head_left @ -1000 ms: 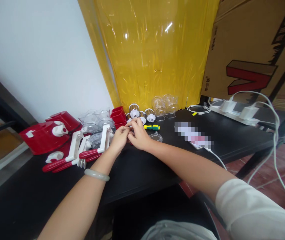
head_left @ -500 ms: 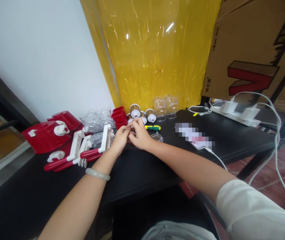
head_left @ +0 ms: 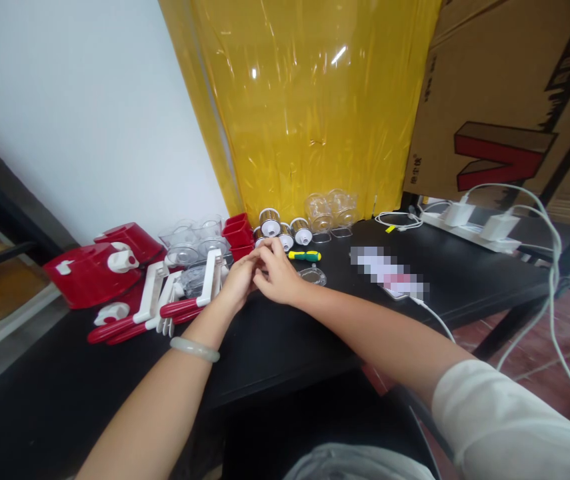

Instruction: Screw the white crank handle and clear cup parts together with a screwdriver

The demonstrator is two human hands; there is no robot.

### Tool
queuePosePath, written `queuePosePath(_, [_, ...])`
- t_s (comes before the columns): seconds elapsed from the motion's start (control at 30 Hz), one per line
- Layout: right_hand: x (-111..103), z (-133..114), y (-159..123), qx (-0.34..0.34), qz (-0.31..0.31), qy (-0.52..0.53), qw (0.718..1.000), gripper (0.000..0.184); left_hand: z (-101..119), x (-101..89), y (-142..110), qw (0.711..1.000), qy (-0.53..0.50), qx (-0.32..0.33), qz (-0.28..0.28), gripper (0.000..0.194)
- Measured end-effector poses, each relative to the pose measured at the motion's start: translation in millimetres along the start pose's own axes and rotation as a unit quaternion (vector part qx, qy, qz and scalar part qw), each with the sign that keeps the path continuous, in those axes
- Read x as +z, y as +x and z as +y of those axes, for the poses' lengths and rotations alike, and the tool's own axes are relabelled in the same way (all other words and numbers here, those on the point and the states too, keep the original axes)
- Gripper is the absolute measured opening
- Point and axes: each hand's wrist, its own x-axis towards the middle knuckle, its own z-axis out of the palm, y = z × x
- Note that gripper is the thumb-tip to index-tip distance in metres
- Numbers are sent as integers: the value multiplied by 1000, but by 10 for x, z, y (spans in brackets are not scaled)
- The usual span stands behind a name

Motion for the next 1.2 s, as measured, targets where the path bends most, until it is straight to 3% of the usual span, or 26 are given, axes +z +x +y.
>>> queuePosePath(0.23, [-14,-33,-4,-27,-3,-23,999,33,-23,24,2,1000,-11,-6,-14,20])
queuePosePath(0.5, [-14,-22,5,-11,-1,-26,1000,36,2,44,-15,998,-40,38,-26,17])
queuePosePath(0.7, [-12,-9,7,-3,4,-19,1000,36,36,58,-31,997,-52,36,-45,16])
queuePosePath(1.03, [-5,-14,-2,-6,17,-8,1000,33,-9,-4,36,994,42,65,-71,32])
queuePosePath(1.13, [-62,-11,42,-15,22,-27,999,32,103,-57,10,970,183,141,-71,34])
queuePosePath(1.17, [-101,3,72,-18,25,-41,999,32,170,-85,-17,942,277,188,-43,32])
queuePosePath(1.2, [-151,27,107,-20,28,-58,998,32,247,-118,-52,894,385,230,-11,31])
